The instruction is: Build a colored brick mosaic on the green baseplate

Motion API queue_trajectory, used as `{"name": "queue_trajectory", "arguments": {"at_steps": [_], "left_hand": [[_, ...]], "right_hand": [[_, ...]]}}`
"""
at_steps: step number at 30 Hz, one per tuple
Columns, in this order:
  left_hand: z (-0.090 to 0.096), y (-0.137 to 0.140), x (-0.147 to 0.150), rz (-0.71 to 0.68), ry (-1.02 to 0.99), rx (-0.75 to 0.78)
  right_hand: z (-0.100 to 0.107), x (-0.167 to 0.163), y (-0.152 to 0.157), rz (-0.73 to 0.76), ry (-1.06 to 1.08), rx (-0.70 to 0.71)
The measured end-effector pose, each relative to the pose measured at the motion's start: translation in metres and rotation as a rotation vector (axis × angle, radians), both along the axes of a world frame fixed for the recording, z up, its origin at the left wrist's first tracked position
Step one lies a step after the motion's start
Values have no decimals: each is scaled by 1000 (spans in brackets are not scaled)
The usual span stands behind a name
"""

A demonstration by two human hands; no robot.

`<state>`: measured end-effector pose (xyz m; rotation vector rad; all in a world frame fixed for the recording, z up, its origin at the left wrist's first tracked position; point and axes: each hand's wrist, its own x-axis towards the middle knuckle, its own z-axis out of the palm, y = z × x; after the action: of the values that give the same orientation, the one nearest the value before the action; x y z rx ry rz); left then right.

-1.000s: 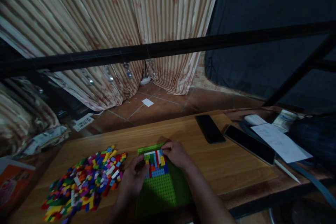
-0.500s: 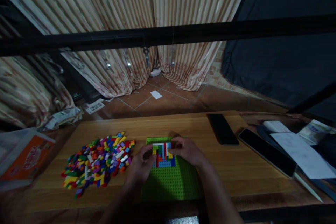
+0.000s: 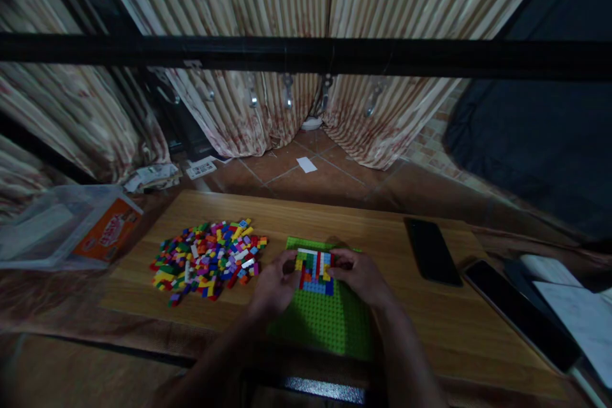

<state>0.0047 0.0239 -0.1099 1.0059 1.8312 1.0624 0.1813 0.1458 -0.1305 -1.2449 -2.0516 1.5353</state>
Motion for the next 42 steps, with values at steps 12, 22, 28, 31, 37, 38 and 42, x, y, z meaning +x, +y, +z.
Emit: {"name": "queue_trajectory", "arguments": {"at_steps": [12, 22, 28, 31, 37, 38, 42], "left_hand": [[-4, -2, -12, 55, 0, 28], [16, -9, -90, 390, 397, 113], [15, -13, -133, 383, 733, 1], [9, -8, -135, 261, 827, 12], [-1, 5, -130, 118, 873, 54], [-2, 6, -130, 118, 881, 42], [-3, 6, -129, 132, 922, -14]], "right_hand": [[6, -13, -22, 102, -179, 360], [-7, -5, -17, 93, -219, 450], [-14, -3, -12, 94, -210, 462], [-15, -3, -11, 87, -212, 473], [-15, -2, -10, 100, -240, 485], [-15, -2, -9, 97, -244, 486], [-12, -4, -10, 94, -234, 474]]}}
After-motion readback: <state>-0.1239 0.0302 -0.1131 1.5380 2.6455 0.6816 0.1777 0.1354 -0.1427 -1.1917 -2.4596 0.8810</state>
